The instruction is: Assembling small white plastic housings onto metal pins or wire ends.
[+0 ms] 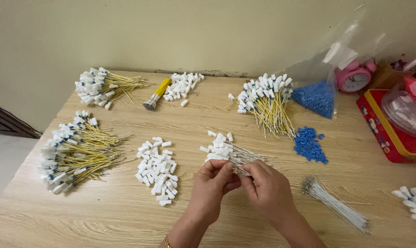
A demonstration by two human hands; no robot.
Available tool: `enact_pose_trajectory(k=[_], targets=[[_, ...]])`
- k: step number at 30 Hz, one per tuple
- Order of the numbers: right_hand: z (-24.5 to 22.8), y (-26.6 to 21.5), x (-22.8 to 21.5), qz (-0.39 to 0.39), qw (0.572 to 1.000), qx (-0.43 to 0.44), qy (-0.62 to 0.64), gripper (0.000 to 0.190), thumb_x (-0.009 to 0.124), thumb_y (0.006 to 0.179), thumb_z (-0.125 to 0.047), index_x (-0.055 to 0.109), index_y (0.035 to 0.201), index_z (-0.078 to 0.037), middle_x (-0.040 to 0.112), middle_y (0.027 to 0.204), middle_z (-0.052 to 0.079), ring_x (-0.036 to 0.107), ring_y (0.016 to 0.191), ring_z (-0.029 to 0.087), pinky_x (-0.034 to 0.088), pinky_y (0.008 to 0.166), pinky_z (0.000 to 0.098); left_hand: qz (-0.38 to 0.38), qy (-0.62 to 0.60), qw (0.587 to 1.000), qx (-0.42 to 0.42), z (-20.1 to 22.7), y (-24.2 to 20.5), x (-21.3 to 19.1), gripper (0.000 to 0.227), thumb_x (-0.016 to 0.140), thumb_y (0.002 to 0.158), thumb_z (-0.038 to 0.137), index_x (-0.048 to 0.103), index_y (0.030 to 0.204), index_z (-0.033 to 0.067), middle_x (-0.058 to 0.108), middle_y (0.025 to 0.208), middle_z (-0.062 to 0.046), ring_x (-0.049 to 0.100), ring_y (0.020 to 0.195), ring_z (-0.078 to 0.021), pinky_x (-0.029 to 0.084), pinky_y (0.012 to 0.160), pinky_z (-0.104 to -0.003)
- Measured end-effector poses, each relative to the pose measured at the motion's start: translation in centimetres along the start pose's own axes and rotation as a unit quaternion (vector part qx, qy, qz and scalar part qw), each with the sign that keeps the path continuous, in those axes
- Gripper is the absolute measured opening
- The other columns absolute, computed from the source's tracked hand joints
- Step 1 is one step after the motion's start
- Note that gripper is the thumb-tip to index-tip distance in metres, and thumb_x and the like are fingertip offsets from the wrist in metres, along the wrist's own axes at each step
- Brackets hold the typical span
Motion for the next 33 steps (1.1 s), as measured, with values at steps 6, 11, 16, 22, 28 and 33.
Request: enact_pose_trajectory(k=[6, 11, 16, 22, 28, 33], targets=[[-0.4, 0.4, -0.7, -0.014, 0.998, 0.045, 0.034, 0.018, 0.071, 0.087, -0.017, 0.068, 0.102, -0.008, 0.071, 0.088, 0.008, 0.071, 0.076, 0.028, 0.054, 0.064, 0.0401, 0.008, -0.024, 1.000, 0.001, -0.2, 0.0, 0.4, 0.016, 0.069, 0.094, 0.014, 0.063, 0.102, 0.0016, 0.071, 0.092, -0.010, 0.071, 0.081, -0.0179, 0.063, 0.076, -0.035], [1.0, 0.1, 0.6, 0.007, 1.000, 0.002, 0.015, 0.017, 0.071, 0.085, -0.017, 0.067, 0.098, -0.007, 0.072, 0.089, 0.010, 0.071, 0.078, 0.031, 0.053, 0.065, 0.0413, 0.018, -0.033, 0.999, 0.013, -1.4, 0.4, -0.4, 0.017, 0.070, 0.094, 0.014, 0.061, 0.103, 0.0016, 0.070, 0.093, -0.010, 0.071, 0.082, -0.0183, 0.064, 0.077, -0.035], [2.4, 0.6, 1.5, -0.044, 0.997, 0.057, 0.034, 0.016, 0.069, 0.089, -0.020, 0.071, 0.100, -0.009, 0.073, 0.087, 0.009, 0.073, 0.079, 0.029, 0.054, 0.067, 0.0398, 0.012, -0.010, 1.000, 0.012, 0.4, 0.4, -1.2, 0.020, 0.070, 0.094, 0.015, 0.062, 0.106, 0.0008, 0.071, 0.094, -0.010, 0.071, 0.080, -0.0190, 0.063, 0.076, -0.033], [5.2, 1.1, 2.7, -0.042, 0.994, 0.037, 0.094, 0.025, 0.064, 0.092, -0.018, 0.073, 0.113, -0.007, 0.075, 0.095, 0.007, 0.075, 0.085, 0.021, 0.058, 0.074, 0.0335, 0.136, 0.633, 0.717, 0.257, 10.5, 1.5, -3.6, 0.036, 0.078, 0.087, 0.026, 0.069, 0.120, 0.0127, 0.069, 0.110, -0.009, 0.067, 0.095, -0.0255, 0.058, 0.080, -0.042], [4.6, 1.4, 1.9, -0.005, 0.996, -0.016, 0.093, 0.024, 0.066, 0.093, -0.018, 0.073, 0.109, -0.002, 0.077, 0.103, 0.009, 0.074, 0.093, 0.021, 0.057, 0.080, 0.0314, 0.208, 0.811, 0.510, 0.198, 13.3, 5.9, -9.0, 0.042, 0.083, 0.075, 0.037, 0.075, 0.113, 0.0205, 0.069, 0.112, -0.007, 0.063, 0.107, -0.0305, 0.051, 0.088, -0.048], [5.1, 1.5, 1.0, -0.066, 0.967, 0.166, 0.180, 0.040, 0.061, 0.094, -0.018, 0.069, 0.133, -0.015, 0.083, 0.094, 0.003, 0.077, 0.082, 0.006, 0.060, 0.066, 0.0280, 0.184, 0.834, 0.509, 0.106, 12.8, 8.2, -11.2, 0.023, 0.076, 0.085, 0.038, 0.080, 0.103, 0.0234, 0.071, 0.110, -0.006, 0.065, 0.107, -0.0297, 0.051, 0.090, -0.046]])
Point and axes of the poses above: each hand's wrist, its own y-axis towards the middle knuckle, its own x-axis out of the palm, z = x × y, the point moved 4 cm from there along y, towards the middle knuckle
